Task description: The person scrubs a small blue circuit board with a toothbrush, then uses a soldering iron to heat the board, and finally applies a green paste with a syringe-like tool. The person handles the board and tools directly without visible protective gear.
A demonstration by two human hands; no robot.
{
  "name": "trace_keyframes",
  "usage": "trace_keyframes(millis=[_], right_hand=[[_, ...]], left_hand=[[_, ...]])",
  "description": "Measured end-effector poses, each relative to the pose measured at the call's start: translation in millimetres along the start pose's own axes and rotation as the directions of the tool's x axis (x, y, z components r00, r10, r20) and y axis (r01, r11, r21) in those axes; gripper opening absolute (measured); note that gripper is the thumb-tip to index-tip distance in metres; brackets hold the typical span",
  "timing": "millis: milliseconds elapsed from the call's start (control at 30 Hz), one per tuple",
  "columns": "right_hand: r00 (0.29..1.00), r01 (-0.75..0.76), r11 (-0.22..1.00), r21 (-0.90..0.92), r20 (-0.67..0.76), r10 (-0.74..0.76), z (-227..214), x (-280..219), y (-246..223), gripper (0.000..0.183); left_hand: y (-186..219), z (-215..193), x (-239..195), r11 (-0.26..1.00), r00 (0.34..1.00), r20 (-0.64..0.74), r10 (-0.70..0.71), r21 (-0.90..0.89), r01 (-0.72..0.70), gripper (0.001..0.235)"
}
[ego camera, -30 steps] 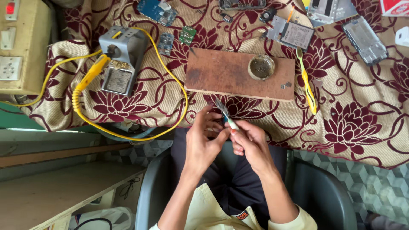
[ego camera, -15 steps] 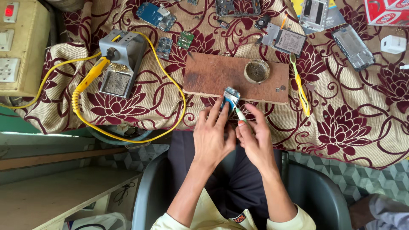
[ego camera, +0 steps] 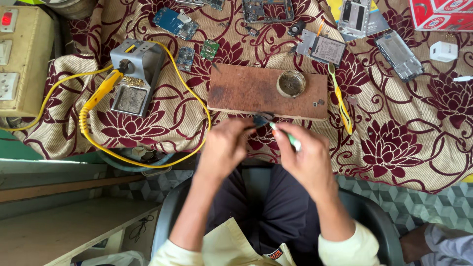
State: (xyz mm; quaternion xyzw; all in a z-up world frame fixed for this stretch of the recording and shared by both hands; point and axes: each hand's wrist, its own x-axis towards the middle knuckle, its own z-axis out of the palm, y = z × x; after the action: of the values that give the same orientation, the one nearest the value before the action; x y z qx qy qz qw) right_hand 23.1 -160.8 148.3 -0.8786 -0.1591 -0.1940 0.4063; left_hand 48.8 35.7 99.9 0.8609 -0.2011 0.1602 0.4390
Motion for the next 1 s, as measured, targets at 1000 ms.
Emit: trace_keyframes(millis=[1000], right_hand=[[0.786,-0.147,0.941,-0.306,0.542,0.299,6.9,78.5,-2.1,0.024]], left_hand=[[-12.0,-25.4,-12.2,0.965,0.961,0.158,0.227,0.094,-0.243,0.03]])
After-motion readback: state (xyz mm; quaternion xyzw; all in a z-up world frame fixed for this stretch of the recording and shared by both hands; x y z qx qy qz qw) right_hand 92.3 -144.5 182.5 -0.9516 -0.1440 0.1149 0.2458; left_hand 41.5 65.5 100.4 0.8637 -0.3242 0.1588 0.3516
